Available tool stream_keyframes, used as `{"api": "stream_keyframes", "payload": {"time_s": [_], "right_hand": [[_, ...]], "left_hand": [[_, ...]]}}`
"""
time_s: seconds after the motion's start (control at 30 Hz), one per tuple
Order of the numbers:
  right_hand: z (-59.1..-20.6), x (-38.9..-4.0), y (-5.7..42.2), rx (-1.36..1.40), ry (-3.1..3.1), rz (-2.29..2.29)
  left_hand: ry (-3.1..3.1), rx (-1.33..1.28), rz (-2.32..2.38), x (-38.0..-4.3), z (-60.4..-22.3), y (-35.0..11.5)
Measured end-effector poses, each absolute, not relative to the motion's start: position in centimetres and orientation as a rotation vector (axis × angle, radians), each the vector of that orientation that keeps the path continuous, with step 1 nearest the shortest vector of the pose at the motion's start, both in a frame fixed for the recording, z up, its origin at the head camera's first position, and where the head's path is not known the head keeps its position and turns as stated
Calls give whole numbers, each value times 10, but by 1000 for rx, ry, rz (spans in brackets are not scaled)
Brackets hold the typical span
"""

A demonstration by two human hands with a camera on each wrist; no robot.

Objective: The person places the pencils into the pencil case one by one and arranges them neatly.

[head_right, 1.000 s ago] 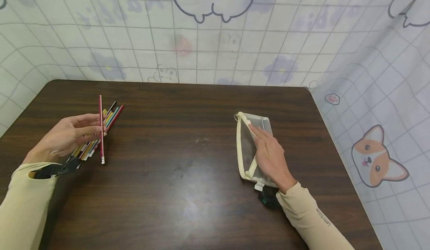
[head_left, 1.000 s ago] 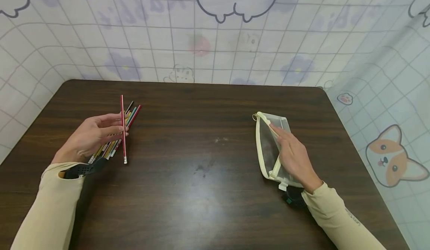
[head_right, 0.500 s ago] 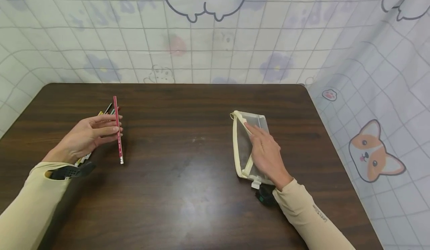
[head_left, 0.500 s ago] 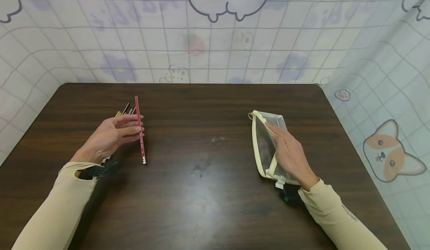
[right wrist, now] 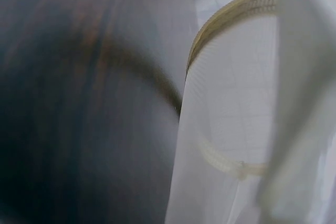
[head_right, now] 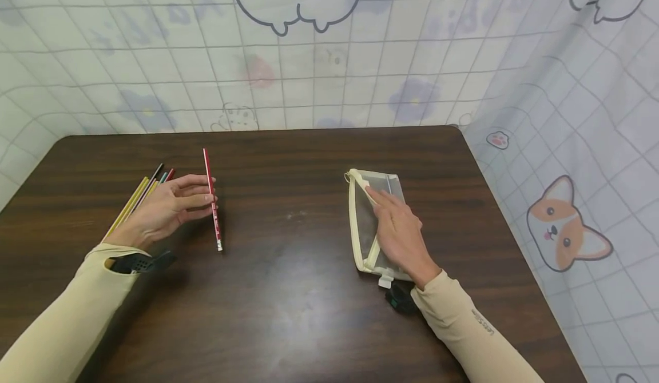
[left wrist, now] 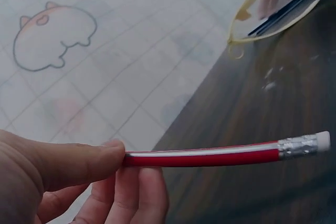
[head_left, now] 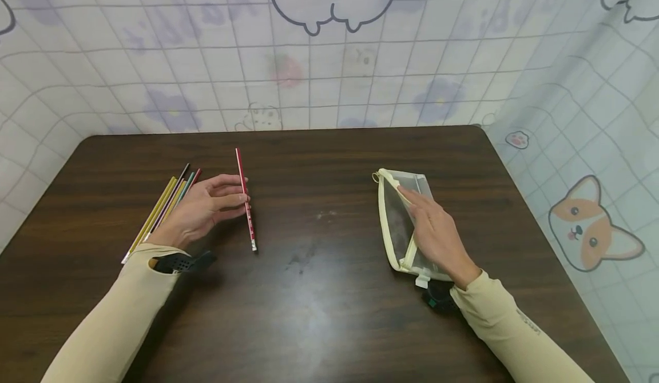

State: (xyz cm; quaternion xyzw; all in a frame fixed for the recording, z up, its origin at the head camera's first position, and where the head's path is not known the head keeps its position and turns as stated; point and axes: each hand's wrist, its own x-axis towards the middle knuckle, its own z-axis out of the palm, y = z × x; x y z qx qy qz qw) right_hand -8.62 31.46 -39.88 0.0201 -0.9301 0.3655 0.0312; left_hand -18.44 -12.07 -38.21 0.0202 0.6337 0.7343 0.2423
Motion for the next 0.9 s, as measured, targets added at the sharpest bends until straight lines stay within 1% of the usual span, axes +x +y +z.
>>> {"api": "stream_keyframes", "payload": {"time_s": [0.3,0.9], "right_hand": [[-401,-88,315,57,-2845,1133],[-400,-86,315,9,-2852,1141]], "left_hand": [[1758,27,1969,-187,-389,-77],[1630,-13,2070,-185,-392,8]]}}
